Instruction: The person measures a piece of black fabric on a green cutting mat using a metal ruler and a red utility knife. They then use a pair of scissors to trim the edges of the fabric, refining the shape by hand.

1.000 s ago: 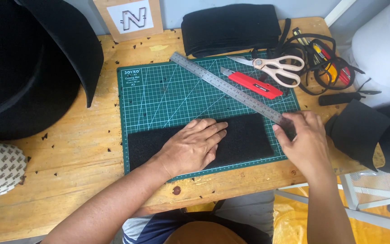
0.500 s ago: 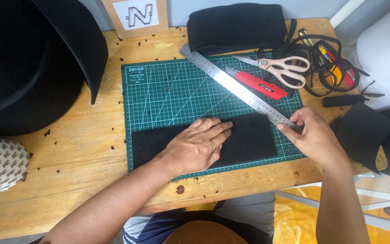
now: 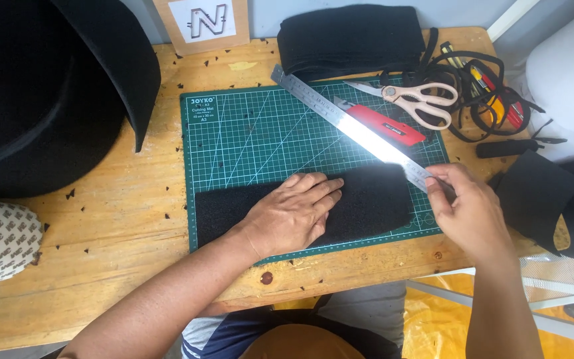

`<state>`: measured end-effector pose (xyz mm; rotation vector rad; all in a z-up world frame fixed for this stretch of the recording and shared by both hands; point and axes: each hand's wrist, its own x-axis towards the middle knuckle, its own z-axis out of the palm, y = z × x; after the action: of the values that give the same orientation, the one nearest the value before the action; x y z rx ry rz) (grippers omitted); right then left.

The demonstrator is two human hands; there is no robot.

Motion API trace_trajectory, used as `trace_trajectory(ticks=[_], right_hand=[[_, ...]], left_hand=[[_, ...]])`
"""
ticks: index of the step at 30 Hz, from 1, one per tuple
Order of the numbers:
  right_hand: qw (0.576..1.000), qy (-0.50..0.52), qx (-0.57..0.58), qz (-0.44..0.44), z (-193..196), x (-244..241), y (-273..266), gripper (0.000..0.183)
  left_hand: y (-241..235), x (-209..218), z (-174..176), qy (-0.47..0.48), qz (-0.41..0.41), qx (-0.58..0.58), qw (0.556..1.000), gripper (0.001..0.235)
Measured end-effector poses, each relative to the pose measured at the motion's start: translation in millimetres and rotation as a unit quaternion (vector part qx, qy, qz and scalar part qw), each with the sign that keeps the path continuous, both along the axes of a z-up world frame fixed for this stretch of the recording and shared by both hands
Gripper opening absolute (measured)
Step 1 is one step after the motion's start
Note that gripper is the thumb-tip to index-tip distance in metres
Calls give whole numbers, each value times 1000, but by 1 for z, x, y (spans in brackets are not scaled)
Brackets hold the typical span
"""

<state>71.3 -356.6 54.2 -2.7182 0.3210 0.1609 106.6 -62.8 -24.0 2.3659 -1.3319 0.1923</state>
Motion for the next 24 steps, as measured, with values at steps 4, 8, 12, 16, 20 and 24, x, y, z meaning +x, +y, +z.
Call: trace_trajectory(ticks=[4,8,12,16,20,24], right_hand=[[1000,-20,0,18,14,-9,2,30],[1000,-12,14,13,33,-16,2,35],[997,-61,43,8,40,-26,-9,34],[999,-29,-27,4,42,-43,-23,44],[998,-28,50,-16,30,-65,-41,49],[997,-47,52,18,4,-93,-65,54]], left_hand=[[0,0,-2,5,-3,12,1000,51],[0,1,1,12,-4,19,1000,51],[1,0,2,8,-5,11,1000,50],[1,0,1,1,0,-9,1000,48],[0,0,1,4,-2,2,1000,49],[0,-1,1,16,5,4,1000,49]])
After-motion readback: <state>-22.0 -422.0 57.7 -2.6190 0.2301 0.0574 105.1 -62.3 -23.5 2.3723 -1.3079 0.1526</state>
